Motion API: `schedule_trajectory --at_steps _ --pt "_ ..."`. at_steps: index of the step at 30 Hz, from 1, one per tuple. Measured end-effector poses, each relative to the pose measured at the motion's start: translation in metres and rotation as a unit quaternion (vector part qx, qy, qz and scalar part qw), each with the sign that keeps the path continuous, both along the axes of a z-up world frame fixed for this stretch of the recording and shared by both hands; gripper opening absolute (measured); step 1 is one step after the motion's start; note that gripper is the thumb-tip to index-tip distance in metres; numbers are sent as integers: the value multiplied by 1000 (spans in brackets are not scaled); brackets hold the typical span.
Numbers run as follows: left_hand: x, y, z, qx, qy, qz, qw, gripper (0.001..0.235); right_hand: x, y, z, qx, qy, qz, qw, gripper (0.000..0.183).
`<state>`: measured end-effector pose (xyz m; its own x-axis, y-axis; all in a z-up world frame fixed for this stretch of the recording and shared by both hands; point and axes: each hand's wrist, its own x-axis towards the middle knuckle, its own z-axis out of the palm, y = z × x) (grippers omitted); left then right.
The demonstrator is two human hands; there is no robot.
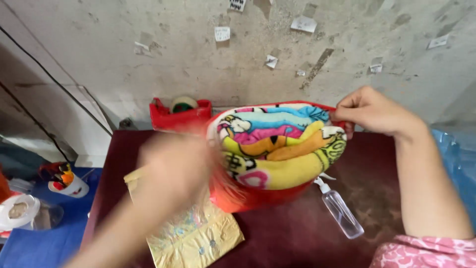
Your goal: The person folds a colorful Hello Kitty towel on a table, sprays it with a spray bottle, and then places it into a red plastic bag. The person then seals the bag by folding the top and tying it.
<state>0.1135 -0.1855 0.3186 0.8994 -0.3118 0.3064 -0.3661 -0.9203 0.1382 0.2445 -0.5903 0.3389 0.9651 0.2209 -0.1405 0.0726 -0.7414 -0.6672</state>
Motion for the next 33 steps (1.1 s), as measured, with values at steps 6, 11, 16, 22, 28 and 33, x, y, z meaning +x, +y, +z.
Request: schedule_trajectory --at_steps 6,11,16,22,28,33 --pt "-43 -48 -46 10 -273 -323 906 35 3 -23 -43 154 17 28 988 23" --pt "-48 -68 -50 77 -308 -231 920 44 -18 -25 -49 229 0 18 973 19" --pt "-48 -74 -35 25 -181 -193 964 32 -24 -27 -63 288 -18 27 957 17" --pt "-31 -61 2 -185 42 -255 948 17 -97 22 -56 347 -190 -109 912 15" --pt "-26 -60 12 -286 132 -300 900 19 -173 83 -40 143 -436 101 883 20" --pt "-28 -62 17 -296 158 -320 886 20 -168 81 -32 -103 -481 100 865 37"
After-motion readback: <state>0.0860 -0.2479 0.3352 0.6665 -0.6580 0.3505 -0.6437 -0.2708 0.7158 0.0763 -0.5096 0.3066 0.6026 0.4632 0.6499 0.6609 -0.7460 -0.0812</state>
